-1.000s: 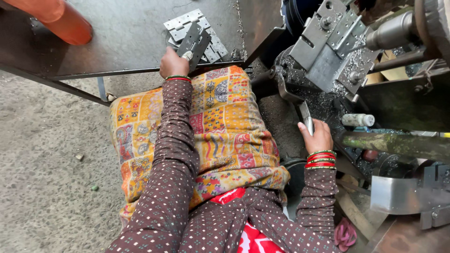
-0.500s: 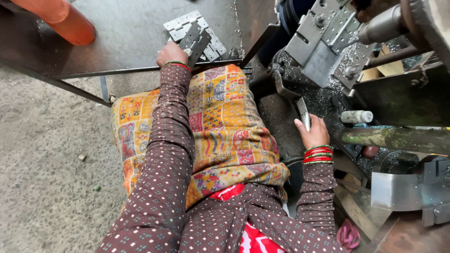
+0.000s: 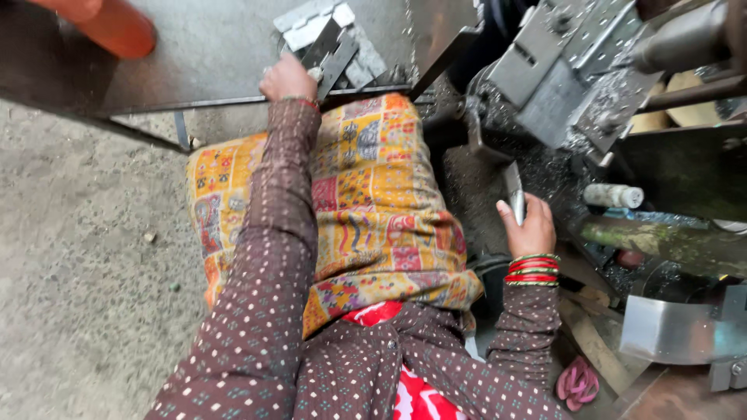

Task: The person operates a manual metal punching machine to process metal hinges. They pick up a hinge, place it under the punch, pull a lever to activate the machine, and then move the processed hinge to a pile on the table. This cycle is repeated continuously.

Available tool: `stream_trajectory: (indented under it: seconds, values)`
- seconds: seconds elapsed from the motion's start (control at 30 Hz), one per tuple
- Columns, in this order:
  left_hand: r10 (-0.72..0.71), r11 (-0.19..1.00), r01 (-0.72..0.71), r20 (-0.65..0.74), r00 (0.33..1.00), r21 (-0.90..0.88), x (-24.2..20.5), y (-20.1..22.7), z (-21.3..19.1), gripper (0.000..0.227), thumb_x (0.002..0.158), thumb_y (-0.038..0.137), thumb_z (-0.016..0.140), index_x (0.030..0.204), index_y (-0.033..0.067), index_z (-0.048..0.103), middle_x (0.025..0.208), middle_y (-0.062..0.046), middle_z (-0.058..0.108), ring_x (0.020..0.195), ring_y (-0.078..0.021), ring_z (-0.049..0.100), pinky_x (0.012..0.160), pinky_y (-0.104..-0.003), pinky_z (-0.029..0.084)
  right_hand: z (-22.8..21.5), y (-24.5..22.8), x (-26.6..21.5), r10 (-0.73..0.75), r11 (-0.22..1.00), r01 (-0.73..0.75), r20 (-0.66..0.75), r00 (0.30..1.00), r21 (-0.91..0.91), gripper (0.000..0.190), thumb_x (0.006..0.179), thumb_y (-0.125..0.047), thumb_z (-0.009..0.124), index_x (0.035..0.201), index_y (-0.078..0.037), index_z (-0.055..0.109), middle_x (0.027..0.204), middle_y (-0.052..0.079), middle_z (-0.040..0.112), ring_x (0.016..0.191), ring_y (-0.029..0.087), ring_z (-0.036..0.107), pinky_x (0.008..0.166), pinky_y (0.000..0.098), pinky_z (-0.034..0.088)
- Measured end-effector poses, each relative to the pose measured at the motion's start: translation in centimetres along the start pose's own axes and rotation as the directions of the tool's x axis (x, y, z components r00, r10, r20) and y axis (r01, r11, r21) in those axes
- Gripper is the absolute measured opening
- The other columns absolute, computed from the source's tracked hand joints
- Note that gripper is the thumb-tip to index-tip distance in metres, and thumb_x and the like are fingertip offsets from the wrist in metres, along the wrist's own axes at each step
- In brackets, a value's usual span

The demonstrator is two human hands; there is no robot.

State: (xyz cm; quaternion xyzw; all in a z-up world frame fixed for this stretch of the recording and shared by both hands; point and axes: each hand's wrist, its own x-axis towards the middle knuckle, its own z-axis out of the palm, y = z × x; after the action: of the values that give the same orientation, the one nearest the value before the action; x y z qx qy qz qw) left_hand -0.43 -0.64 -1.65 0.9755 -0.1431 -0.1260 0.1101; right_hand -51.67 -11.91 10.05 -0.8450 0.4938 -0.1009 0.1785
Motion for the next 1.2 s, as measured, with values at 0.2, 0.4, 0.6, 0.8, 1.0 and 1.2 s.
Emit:
stream_trajectory:
  seconds: [0.2, 0.4, 0.6, 0.8, 1.0, 1.2]
  values:
    - [0.115, 0.992, -0.121, -0.165, 0.98, -0.026, -1.3, -0.7, 0.5, 0.031, 0.079, 0.026, 0.077, 0.104, 0.0106, 0.069, 0.104, -0.016, 0.074, 0.101, -0.038, 0.068, 0.08, -0.055, 0.051, 0.6, 0.3, -0.5, 0.029, 0.998, -0.028, -0.006, 1.0, 0.063, 0.053, 0.093, -0.048, 0.075, 0.124, -0.005, 0.068, 0.123, 0.02, 0.067, 0.112, 0.039, 0.065, 0.095, 0.0473, 0.051]
    - [0.173, 0.768, -0.413, -0.461, 0.87, -0.49, -6.1, 0.9, -0.7, 0.044, 0.08, -0.004, 0.066, 0.123, 0.0013, 0.063, 0.106, -0.024, 0.07, 0.096, -0.0447, 0.067, 0.082, -0.052, 0.052, 0.5, 0.4, -1.2, 0.076, 0.989, -0.08, 0.042, 0.996, 0.121, 0.065, 0.087, -0.051, 0.074, 0.135, -0.009, 0.059, 0.118, 0.021, 0.069, 0.108, 0.04, 0.067, 0.09, 0.048, 0.053]
    - [0.408, 0.582, -0.663, -0.537, 0.738, -0.47, -15.2, 4.3, -10.5, 0.017, 0.099, -0.002, 0.068, 0.113, 0.0054, 0.066, 0.106, -0.016, 0.074, 0.097, -0.0351, 0.072, 0.082, -0.047, 0.056, 1.7, 0.4, -0.7, 0.155, 0.988, -0.152, 0.147, 0.977, -0.03, 0.077, 0.087, -0.058, 0.072, 0.141, -0.01, 0.047, 0.11, 0.023, 0.071, 0.098, 0.044, 0.069, 0.083, 0.0521, 0.054]
    - [0.747, 0.316, -0.949, -0.621, 0.237, 0.018, -23.5, 11.6, -14.4, 0.011, 0.097, 0.01, 0.071, 0.107, 0.0086, 0.067, 0.119, -0.014, 0.071, 0.104, -0.0327, 0.069, 0.082, -0.04, 0.056, 2.9, 1.1, -0.8, 0.106, 0.994, -0.102, 0.104, 0.989, -0.038, 0.081, 0.086, -0.061, 0.071, 0.14, -0.005, 0.045, 0.111, 0.025, 0.07, 0.096, 0.044, 0.07, 0.079, 0.0524, 0.056]
    - [0.95, -0.045, -0.966, -0.288, -0.121, 0.256, -28.0, 20.7, -8.3, 0.022, 0.1, 0.02, 0.062, 0.116, 0.0062, 0.065, 0.128, -0.018, 0.066, 0.115, -0.0333, 0.064, 0.106, -0.055, 0.046, 3.0, 0.5, -0.8, 0.087, 0.996, -0.085, 0.077, 0.993, -0.025, 0.079, 0.085, -0.058, 0.073, 0.138, -0.005, 0.046, 0.107, 0.026, 0.071, 0.094, 0.048, 0.068, 0.078, 0.057, 0.054]
    - [0.911, 0.149, -0.977, -0.405, 0.076, 0.151, -27.6, 22.7, -4.4, 0.041, 0.089, 0.028, 0.057, 0.122, 0.006, 0.067, 0.139, -0.016, 0.059, 0.129, -0.0327, 0.058, 0.117, -0.06, 0.028, 1.8, -0.1, -0.7, 0.137, 0.99, -0.133, 0.136, 0.981, -0.035, 0.082, 0.084, -0.054, 0.076, 0.14, -0.003, 0.045, 0.104, 0.029, 0.071, 0.094, 0.049, 0.068, 0.081, 0.0559, 0.054]
